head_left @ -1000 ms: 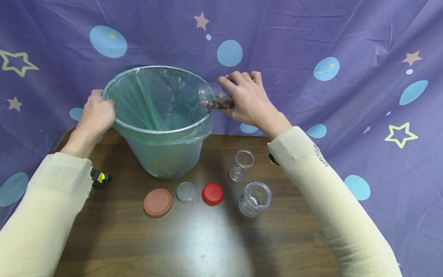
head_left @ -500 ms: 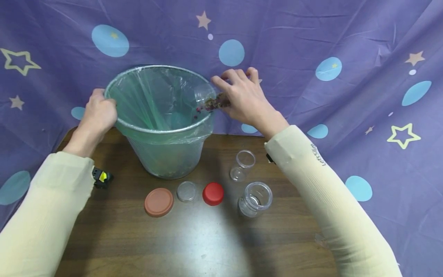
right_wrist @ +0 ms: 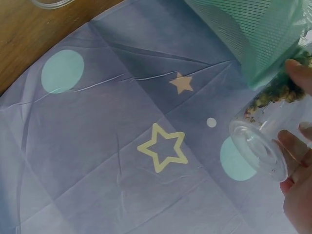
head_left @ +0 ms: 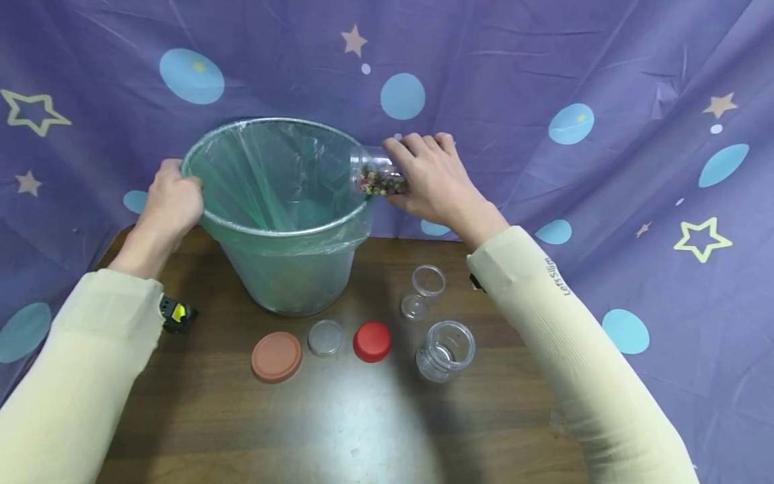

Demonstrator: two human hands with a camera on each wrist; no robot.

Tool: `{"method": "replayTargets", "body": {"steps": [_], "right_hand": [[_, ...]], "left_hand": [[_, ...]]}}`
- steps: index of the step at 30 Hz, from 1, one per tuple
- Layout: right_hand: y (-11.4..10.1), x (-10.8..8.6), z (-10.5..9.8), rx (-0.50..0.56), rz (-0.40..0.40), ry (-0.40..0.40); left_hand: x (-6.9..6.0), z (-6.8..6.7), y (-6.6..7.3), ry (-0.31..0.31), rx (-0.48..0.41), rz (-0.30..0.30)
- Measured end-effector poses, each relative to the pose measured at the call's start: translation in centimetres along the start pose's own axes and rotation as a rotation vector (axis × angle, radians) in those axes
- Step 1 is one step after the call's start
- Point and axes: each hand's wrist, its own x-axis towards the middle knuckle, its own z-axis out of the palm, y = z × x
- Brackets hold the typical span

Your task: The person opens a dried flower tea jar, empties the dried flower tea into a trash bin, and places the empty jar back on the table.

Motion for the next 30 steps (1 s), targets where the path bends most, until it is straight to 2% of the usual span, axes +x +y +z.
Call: {"method": "replayTargets", "body": {"steps": [11,19,26,30], "right_hand": [[0.53,-0.36,0.23,-0.017,-0.011,-0.066],[0.3,-0.18,-0.25,-0.01,-0.02,-0.038],[0.06,-0.45,-0.2,-0.045,-0.05,0.065],[-0.01,-0.52,-0.17,-0.063,-0.063,0.087]], "left_hand": [[0.17,-0.02,-0.17,-0.001,-0.008,-0.009],[0.17,-0.03,-0.12,0.019,-0.007,0.001],[0.26,0.06,-0.11,0.015,-0.005,-0.007],[0.24,0.12,-0.08,0.006,-0.001,-0.013]]}}
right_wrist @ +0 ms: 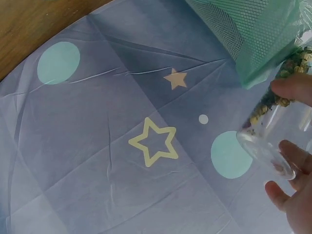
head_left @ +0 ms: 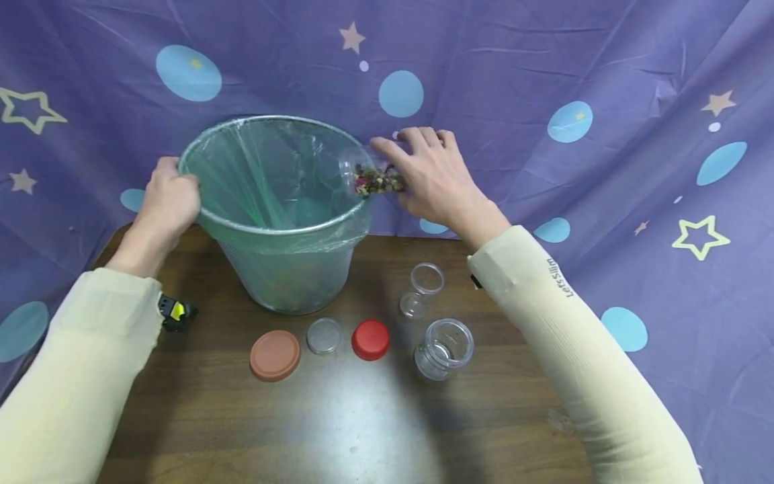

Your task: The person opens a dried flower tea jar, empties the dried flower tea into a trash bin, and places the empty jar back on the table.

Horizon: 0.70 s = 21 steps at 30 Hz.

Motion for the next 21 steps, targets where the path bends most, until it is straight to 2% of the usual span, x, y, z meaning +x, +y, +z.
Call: {"method": "replayTargets", "body": {"steps": [9,21], "right_hand": [[-0.31,0.09,0.39,-0.004,-0.054,0.066],[-0.48,0.67,0.18,-0.022,-0.088,0.081]], "left_hand": [[-0.09,0.27,-0.11,-0.01,-0.018,-0.007],[-0.12,0.07,-0.01,0.001,-0.019,-0.008]]}}
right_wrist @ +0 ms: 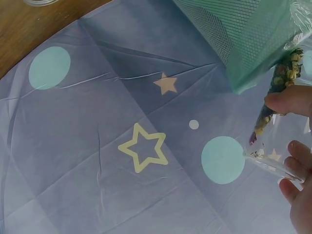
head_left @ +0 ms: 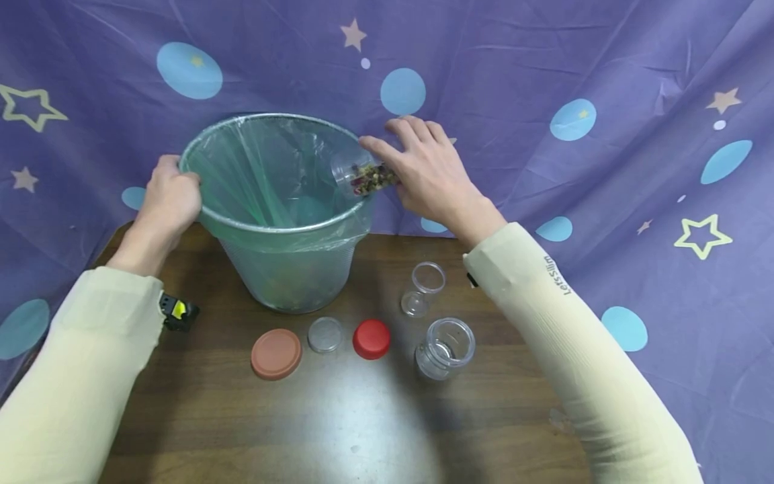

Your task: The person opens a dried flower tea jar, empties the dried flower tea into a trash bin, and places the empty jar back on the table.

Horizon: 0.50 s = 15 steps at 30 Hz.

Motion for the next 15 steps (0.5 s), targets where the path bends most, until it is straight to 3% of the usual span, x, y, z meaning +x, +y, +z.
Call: {"method": "replayTargets", "body": {"steps": [15], "right_hand": [[-0.16,-0.14,0.17,0.036,0.047,-0.027]], "left_hand": [[0.05,-0.01,-0.1,0.001,-0.019,0.004]]}}
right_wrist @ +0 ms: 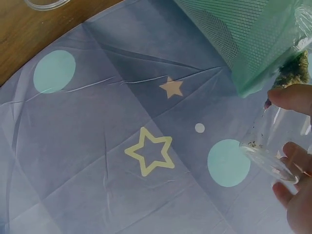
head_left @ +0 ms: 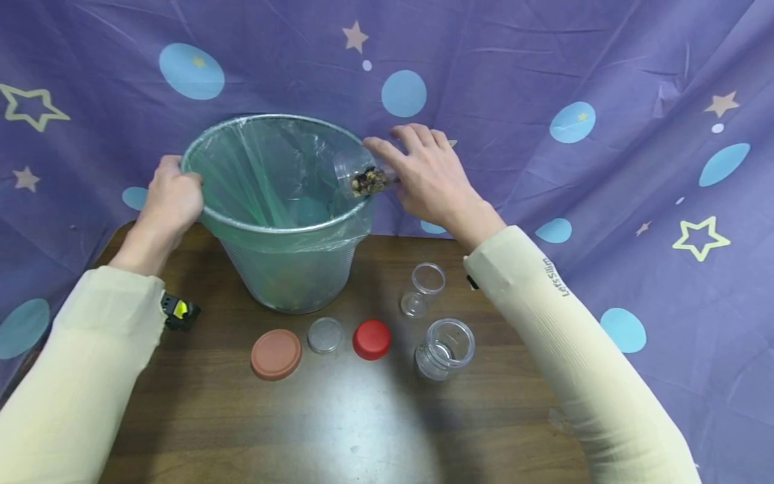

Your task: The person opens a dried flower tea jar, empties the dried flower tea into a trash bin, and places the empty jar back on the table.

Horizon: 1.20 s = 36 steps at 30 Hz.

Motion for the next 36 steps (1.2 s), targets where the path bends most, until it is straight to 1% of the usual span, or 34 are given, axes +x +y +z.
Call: {"method": "replayTargets", "body": {"steps": [4,8,10,12,13,18,20,26,32,36], "right_hand": [[0.0,0.0,0.0,-0.023,0.036,-0.009],[0.1,-0.1,-0.1,-0.018,0.087,-0.062],[0.1,-0.1,-0.1,-0.012,0.094,-0.089],[0.2,-0.2,-0.2,-0.009,0.084,-0.093],[0.3,-0.2,-0.2,-0.006,0.072,-0.081],[0.3,0.1,-0.3,0.001,-0.019,0.016],[0.2,0.2,-0.3,-0.002,-0.044,0.036],[-0.1,0.5,-0.4,-0.024,-0.063,0.035],[-0.4,0.7,-0.4,-0.063,-0.1,0.055],[-0.6,0.8,-0.4,-0.08,-0.111,0.054]], "left_hand": [[-0.1,0.0,0.0,0.001,-0.002,-0.003],[-0.1,0.0,0.1,-0.002,0.0,-0.006],[-0.1,0.0,0.1,-0.003,0.002,-0.007],[-0.1,0.0,0.1,-0.005,0.002,-0.008],[-0.1,0.0,0.1,-0.006,-0.001,-0.008],[-0.1,0.0,0.1,-0.005,-0.003,-0.007],[-0.1,0.0,0.1,-0.004,-0.003,-0.006],[-0.1,0.0,0.2,-0.005,-0.009,-0.006],[0.0,0.0,0.2,0.0,0.001,-0.011],[-0.1,0.0,0.2,-0.008,-0.002,-0.014]]}}
